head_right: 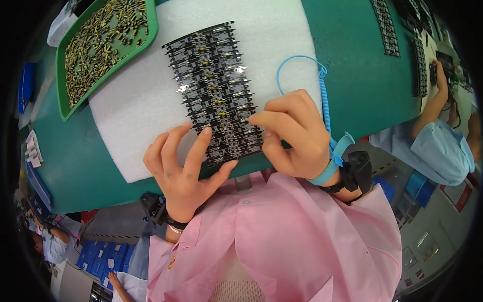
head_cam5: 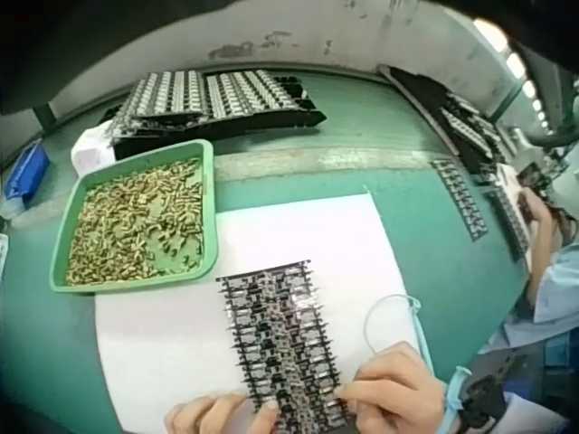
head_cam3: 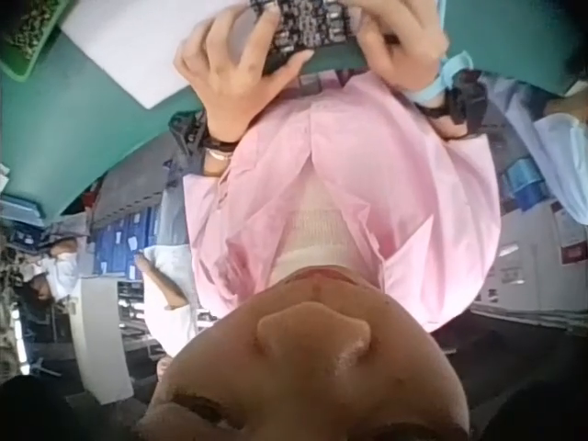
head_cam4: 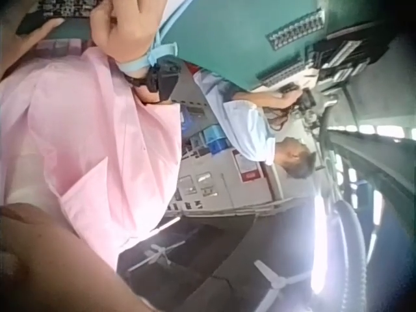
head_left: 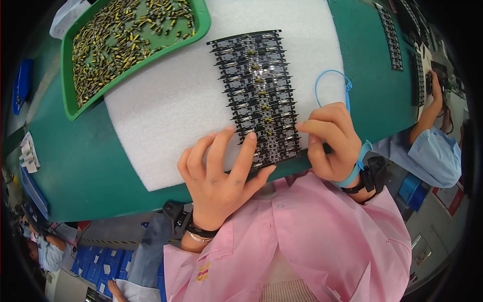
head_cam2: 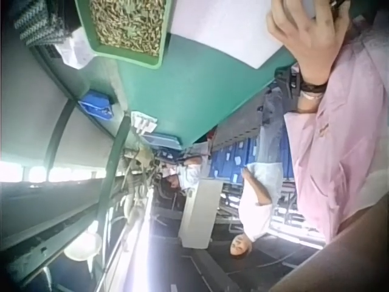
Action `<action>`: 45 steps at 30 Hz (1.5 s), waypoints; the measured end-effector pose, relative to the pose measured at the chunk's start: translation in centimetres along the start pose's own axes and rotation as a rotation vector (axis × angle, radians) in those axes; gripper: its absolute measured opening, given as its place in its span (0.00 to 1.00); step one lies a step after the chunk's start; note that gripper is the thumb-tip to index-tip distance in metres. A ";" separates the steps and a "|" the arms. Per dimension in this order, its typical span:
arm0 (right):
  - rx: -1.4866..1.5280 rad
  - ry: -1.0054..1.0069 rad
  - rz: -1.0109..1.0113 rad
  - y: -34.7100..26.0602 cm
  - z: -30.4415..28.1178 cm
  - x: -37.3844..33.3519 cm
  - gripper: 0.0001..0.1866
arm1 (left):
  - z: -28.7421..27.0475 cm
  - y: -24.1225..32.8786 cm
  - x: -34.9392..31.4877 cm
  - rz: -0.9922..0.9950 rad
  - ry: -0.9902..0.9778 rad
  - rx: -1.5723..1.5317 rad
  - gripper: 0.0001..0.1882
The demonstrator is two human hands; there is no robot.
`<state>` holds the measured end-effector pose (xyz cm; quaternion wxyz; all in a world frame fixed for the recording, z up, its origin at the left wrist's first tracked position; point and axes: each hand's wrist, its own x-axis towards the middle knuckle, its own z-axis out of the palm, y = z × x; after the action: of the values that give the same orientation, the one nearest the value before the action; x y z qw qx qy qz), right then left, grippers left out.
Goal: The person picks up capacitors from a tray and inserts them into a circuit board, pressing them into position. After filling the board, the person sets it aside and pulls a new circuit board onto the workspace.
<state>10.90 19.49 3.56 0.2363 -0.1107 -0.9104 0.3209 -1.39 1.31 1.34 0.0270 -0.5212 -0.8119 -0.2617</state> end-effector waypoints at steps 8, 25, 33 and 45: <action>0.053 -0.033 -0.023 -0.1 0.6 -1.1 0.19 | -0.2 0.2 0.1 0.020 -0.019 0.003 0.27; 0.195 0.111 -0.038 0.4 2.6 -1.5 0.20 | -1.2 -0.7 0.1 0.025 -0.100 0.082 0.31; 0.096 0.017 -0.043 0.4 2.1 -1.4 0.23 | -0.5 0.3 0.1 0.007 -0.082 0.076 0.29; -0.073 -0.128 -0.058 -0.2 1.4 -0.7 0.25 | 0.1 0.0 0.1 0.014 -0.006 0.031 0.24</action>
<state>10.78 18.36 2.49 0.1827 -0.0719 -0.9376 0.2868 -1.42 1.42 1.22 0.0346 -0.5272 -0.8123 -0.2472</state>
